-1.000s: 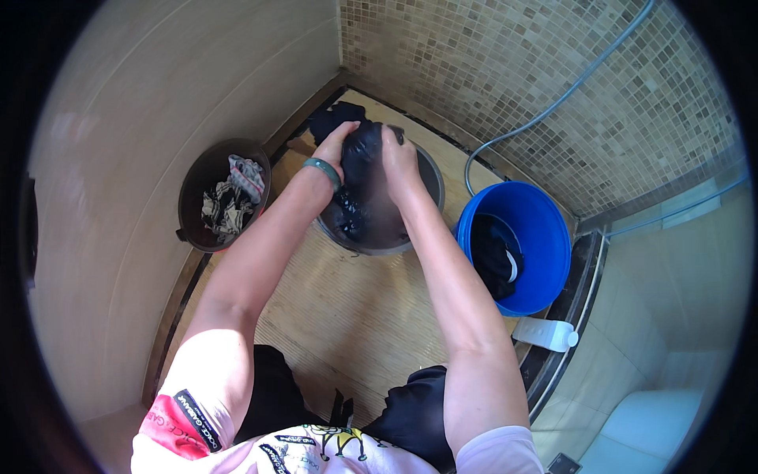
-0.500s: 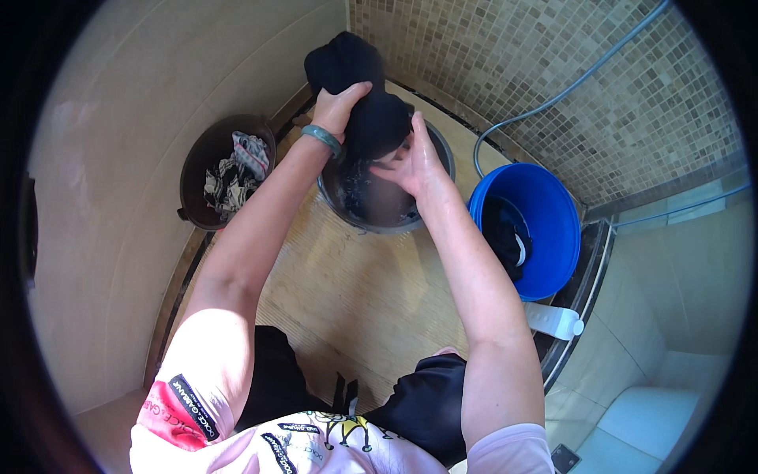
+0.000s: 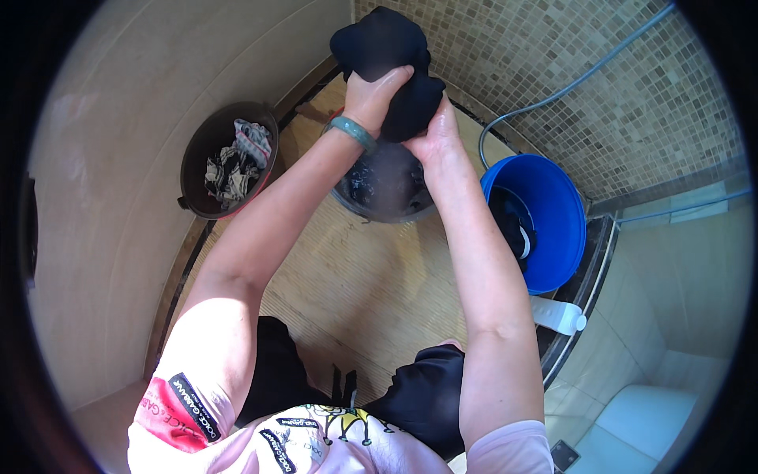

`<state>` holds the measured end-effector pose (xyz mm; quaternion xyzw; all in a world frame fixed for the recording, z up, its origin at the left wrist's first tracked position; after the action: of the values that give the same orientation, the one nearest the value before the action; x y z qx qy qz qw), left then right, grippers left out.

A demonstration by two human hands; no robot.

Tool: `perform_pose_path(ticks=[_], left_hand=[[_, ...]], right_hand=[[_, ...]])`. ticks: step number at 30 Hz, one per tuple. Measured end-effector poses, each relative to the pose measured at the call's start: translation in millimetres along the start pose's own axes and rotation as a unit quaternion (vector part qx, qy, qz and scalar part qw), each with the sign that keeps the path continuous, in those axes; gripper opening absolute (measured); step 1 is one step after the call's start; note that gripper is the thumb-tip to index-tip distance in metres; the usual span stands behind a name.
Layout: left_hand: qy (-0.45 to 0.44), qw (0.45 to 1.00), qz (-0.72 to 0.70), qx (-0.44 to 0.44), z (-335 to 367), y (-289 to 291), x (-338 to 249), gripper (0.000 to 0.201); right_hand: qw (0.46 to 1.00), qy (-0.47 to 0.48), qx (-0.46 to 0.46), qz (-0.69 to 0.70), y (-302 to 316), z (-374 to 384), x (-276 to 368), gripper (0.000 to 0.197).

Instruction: The person washes clothes by hand in a bucket of water, repeatedly submerging, agitating, and wringing garments. They transfer some items between buckets and continue scrubbing and rinsing throughout the clip.

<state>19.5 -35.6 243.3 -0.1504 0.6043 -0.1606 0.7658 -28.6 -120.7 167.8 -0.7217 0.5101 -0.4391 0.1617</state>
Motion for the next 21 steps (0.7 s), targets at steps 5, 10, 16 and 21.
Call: perform_pose_path(ticks=[5, 10, 16, 21], left_hand=[[0.148, 0.981, -0.067, -0.111, -1.0, 17.9, 33.4, 0.033], [0.350, 0.918, -0.123, -0.141, -17.0, 24.2, 68.3, 0.028], [0.505, 0.845, -0.155, -0.085, -43.2, 16.9, 79.7, 0.027], [0.544, 0.821, -0.164, -0.051, -53.1, 8.1, 82.6, 0.029]], right_hand=[[0.974, 0.201, -0.086, -0.064, 10.8, 10.5, 34.2, 0.035], [0.877, 0.429, -0.086, -0.197, -4.2, -13.1, 54.3, 0.024], [0.761, 0.537, -0.063, -0.359, -28.1, -43.5, 55.8, 0.023], [0.686, 0.579, -0.047, -0.438, -44.6, -61.7, 61.7, 0.024]])
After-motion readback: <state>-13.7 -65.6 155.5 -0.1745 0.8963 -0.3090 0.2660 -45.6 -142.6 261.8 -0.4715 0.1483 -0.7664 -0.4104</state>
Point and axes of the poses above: each hand's wrist, its own z-axis towards the middle knuckle, its own y-axis out of the back of the hand, x = y × z, the point moved 9 cm from there along z, towards the middle knuckle, and after that the axes turned 15 degrees about -x, right-handed, at the moved point
